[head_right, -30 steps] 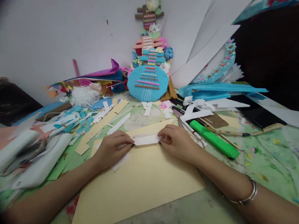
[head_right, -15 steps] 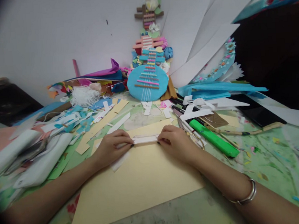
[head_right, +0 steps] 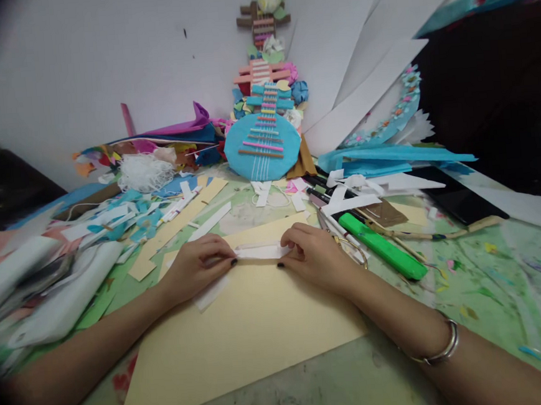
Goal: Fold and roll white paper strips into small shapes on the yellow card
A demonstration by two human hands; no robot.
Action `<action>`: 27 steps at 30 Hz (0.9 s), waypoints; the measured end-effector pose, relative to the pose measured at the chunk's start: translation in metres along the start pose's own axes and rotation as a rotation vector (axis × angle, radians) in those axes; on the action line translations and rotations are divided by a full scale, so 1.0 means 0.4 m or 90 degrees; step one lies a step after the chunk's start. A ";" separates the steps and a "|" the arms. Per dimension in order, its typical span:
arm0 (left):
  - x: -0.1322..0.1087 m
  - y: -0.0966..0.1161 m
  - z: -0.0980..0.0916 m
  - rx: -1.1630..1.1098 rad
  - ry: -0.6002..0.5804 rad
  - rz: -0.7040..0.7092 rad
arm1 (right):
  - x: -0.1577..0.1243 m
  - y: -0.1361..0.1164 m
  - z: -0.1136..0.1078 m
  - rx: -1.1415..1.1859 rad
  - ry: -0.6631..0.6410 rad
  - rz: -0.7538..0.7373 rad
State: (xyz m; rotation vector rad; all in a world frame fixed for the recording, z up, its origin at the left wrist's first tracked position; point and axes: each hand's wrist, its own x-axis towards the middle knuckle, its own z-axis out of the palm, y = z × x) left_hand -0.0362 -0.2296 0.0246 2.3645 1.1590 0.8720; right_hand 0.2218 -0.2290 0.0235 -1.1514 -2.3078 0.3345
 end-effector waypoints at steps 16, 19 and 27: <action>0.000 -0.005 0.001 -0.027 -0.002 -0.016 | -0.005 0.003 0.005 0.030 -0.020 0.017; 0.002 0.000 0.001 -0.036 -0.010 -0.025 | 0.003 0.002 -0.004 0.072 -0.036 0.080; 0.010 0.011 -0.001 -0.050 -0.044 -0.091 | 0.011 0.001 -0.005 0.130 -0.057 0.147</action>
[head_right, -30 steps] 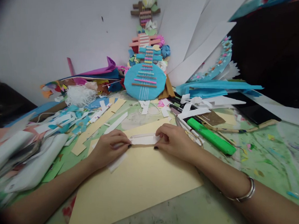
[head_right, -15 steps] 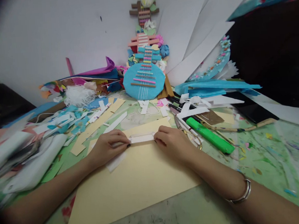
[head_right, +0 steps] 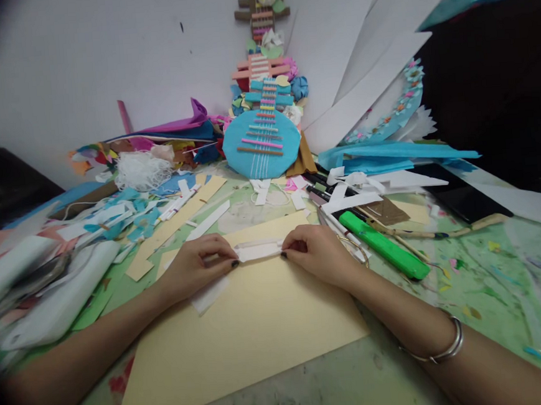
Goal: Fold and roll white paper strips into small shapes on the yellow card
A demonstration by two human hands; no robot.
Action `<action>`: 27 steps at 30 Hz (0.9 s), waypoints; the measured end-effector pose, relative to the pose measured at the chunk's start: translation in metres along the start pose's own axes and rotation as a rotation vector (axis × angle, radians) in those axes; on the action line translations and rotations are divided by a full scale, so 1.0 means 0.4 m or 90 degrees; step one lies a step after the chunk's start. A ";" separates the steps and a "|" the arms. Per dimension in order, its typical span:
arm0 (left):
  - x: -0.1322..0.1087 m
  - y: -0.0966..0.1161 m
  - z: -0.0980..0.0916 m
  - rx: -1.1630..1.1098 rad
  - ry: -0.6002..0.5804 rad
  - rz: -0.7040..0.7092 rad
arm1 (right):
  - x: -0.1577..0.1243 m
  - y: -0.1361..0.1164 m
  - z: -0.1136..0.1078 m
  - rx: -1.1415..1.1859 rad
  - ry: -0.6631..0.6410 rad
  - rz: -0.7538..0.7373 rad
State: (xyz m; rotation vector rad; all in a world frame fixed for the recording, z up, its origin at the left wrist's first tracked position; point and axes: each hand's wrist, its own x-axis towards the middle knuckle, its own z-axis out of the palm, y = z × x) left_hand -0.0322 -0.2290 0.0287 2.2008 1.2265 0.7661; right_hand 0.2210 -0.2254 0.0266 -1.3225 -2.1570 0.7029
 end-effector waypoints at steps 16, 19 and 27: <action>0.009 0.004 0.014 -0.023 -0.001 -0.090 | 0.010 -0.014 0.009 -0.022 0.012 0.057; 0.009 0.002 0.015 -0.004 0.000 -0.083 | 0.011 -0.017 0.011 -0.023 0.011 0.067; 0.007 -0.002 0.022 0.039 0.015 -0.063 | 0.014 -0.022 0.016 -0.059 0.015 0.080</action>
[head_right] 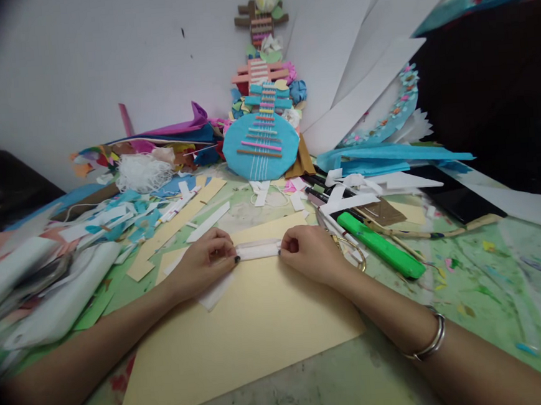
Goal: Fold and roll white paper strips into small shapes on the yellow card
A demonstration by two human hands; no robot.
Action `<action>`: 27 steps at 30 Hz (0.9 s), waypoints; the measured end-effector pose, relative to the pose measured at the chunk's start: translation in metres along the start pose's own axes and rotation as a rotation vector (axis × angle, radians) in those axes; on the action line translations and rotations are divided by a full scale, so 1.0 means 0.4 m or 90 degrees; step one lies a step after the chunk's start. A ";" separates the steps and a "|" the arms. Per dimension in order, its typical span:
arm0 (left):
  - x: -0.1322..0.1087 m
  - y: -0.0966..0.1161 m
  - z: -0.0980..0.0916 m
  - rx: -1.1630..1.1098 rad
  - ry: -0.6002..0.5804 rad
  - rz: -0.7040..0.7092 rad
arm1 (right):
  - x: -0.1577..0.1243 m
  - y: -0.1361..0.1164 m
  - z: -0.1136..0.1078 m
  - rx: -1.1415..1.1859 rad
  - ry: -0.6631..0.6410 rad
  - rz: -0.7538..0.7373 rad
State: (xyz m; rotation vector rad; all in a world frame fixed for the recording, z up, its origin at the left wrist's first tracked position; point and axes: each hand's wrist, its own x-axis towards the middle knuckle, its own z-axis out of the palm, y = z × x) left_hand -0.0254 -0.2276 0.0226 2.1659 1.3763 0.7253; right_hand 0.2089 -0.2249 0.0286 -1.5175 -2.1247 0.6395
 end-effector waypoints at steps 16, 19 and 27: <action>0.000 0.020 0.007 0.039 0.023 -0.014 | -0.003 -0.003 0.008 0.010 0.033 0.019; -0.001 0.020 0.007 0.012 0.012 -0.016 | -0.006 0.006 0.012 0.033 0.048 -0.012; -0.004 0.024 0.010 -0.030 0.015 -0.008 | -0.012 0.012 0.020 0.039 0.064 -0.063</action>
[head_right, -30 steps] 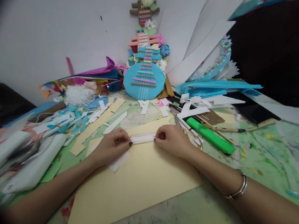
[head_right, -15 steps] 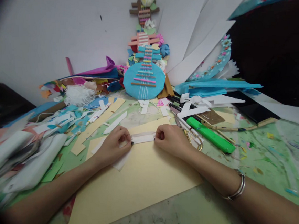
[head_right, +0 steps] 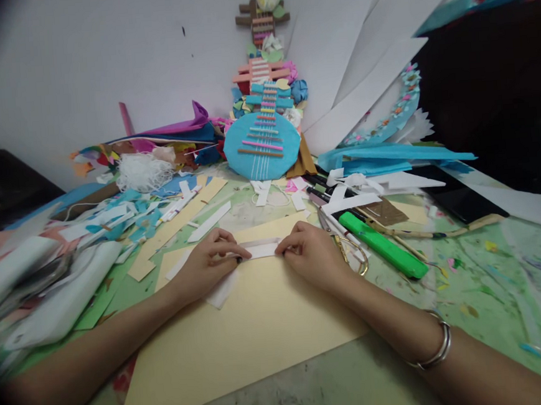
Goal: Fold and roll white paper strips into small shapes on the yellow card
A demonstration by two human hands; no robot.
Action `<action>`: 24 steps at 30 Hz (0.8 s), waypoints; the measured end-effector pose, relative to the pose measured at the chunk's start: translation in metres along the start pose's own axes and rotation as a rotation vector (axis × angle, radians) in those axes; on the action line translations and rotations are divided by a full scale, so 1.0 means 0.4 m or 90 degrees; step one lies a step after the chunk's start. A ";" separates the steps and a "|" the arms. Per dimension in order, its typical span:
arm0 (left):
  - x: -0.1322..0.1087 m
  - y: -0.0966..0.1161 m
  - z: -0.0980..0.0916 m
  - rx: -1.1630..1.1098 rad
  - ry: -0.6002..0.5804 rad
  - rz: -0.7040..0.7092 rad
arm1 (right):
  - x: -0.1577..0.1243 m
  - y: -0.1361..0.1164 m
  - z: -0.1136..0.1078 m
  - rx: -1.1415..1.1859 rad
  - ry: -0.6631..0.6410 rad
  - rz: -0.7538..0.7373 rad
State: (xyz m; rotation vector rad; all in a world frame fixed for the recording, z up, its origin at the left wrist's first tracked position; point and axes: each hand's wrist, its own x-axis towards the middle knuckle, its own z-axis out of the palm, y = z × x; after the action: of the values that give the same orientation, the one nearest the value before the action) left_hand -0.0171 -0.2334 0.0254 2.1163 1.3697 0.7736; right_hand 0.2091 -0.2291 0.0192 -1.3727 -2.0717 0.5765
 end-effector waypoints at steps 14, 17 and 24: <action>-0.057 0.048 0.005 0.420 -0.011 0.320 | -0.040 -0.028 0.005 -0.299 -0.032 -0.215; -0.067 0.061 0.016 0.479 -0.021 0.331 | -0.046 -0.041 0.007 -0.366 -0.069 -0.224; -0.071 0.064 0.026 0.527 -0.067 0.253 | -0.058 -0.078 0.004 -0.460 -0.107 -0.225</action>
State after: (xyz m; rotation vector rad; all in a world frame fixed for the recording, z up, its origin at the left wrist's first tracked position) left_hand -0.0030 -0.2703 0.0301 3.0777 1.3655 0.2107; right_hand 0.1938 -0.2624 0.0325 -1.2795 -2.7270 -0.2495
